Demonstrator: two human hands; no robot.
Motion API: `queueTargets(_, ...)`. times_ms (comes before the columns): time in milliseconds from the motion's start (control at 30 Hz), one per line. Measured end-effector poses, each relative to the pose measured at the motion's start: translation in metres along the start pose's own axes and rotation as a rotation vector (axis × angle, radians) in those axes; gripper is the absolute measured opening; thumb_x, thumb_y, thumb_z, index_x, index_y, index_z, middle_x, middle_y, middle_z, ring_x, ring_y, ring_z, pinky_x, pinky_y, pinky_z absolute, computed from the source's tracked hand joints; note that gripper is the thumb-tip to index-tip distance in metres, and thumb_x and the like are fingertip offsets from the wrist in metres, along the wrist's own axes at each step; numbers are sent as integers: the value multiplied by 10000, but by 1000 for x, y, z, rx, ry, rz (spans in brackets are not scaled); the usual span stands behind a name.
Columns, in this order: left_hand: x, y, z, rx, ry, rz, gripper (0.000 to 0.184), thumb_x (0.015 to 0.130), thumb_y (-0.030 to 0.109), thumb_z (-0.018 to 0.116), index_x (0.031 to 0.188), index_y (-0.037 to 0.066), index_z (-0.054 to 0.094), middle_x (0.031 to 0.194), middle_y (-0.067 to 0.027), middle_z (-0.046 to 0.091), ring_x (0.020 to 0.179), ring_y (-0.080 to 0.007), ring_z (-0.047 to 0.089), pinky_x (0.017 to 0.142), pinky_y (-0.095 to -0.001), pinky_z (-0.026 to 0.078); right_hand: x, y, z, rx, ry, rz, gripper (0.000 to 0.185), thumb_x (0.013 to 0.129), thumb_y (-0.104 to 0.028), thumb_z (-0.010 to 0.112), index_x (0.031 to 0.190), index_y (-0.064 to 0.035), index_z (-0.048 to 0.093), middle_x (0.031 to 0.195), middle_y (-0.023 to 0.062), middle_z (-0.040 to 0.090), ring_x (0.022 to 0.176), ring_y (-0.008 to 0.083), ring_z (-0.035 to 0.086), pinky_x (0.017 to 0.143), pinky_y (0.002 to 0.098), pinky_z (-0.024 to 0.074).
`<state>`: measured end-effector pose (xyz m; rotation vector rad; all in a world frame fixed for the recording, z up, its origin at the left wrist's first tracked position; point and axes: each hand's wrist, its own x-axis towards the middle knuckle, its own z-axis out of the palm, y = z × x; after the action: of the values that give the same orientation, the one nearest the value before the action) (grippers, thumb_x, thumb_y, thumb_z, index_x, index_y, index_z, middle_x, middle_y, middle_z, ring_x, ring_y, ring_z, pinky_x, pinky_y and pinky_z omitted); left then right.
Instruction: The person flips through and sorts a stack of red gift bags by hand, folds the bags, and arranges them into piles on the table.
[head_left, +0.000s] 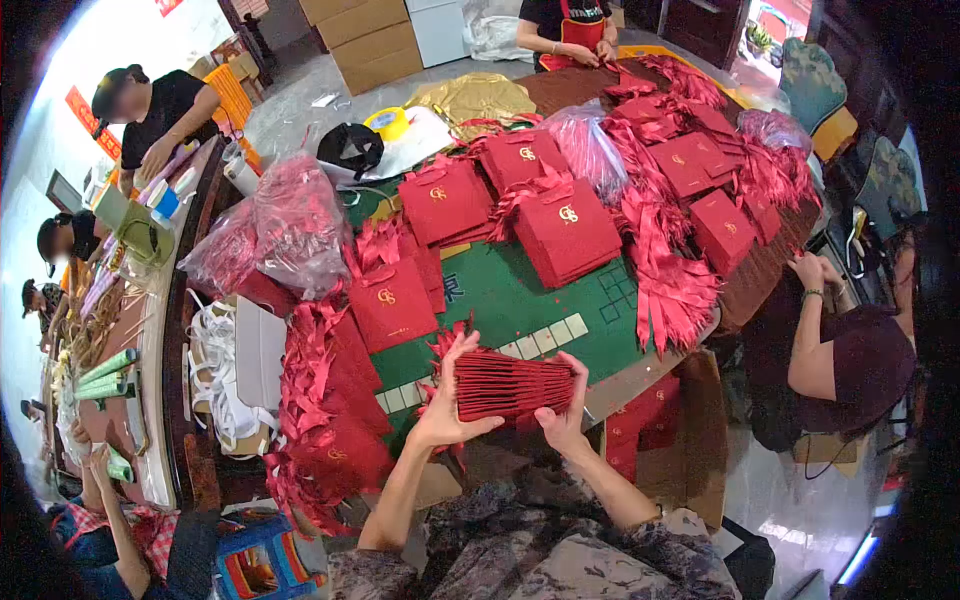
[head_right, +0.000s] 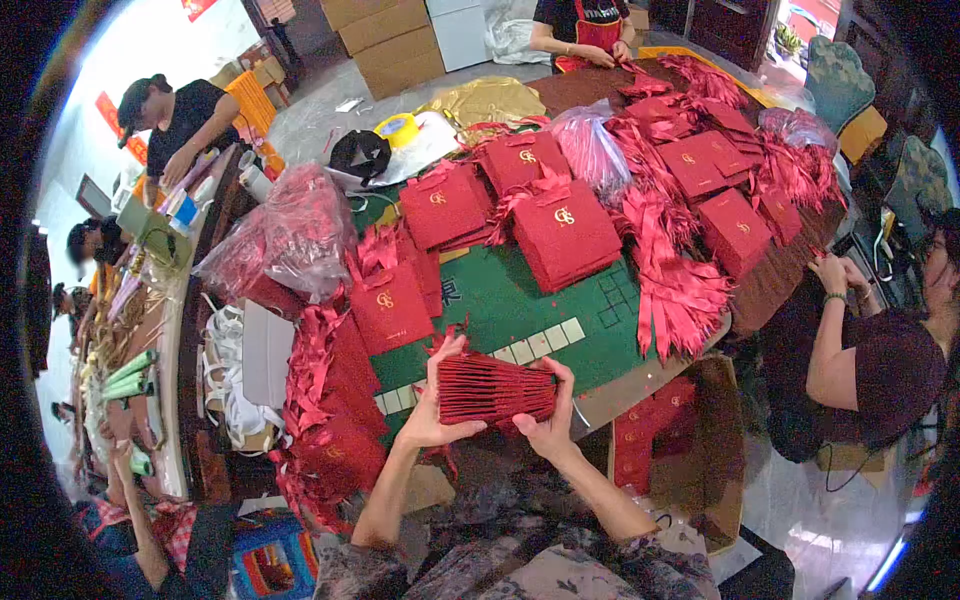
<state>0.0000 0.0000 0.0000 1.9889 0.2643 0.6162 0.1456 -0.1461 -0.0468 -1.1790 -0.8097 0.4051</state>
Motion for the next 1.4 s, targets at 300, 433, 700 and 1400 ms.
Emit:
queueTargets(300,1,-4,5,-178,11,-32,1144,645,265,865,1476,18,119,1484,-192,256,1402,-342,250,1151,-445,226,13,5,-4,60,-16,-6,951,680,-577,803,1291,-4,353,1191,121,456,1114,235,491,985,384,395)
queueTargets(433,1,0,6,-140,17,-49,1141,624,275,878,1465,24,148,1446,-184,278,1363,-333,302,1132,-432,265,12,5,-3,81,-8,-54,1010,618,-593,836,1288,-6,358,1206,128,459,1119,245,495,998,388,385)
queueTargets(700,-1,-10,8,-114,35,-55,1119,604,291,883,1453,42,198,1407,-182,317,1325,-334,333,1113,-446,284,13,5,-12,83,-67,-16,1034,587,-598,846,1288,-6,371,1237,144,463,1176,264,472,1039,401,360)
queueTargets(1400,1,-9,5,-144,-20,-82,1223,590,182,895,1496,58,84,1423,-147,326,1323,-283,375,1109,-427,304,-1,-31,-14,33,-135,40,1136,830,-569,630,1481,112,-5,1577,251,56,1464,323,119,1176,416,113)
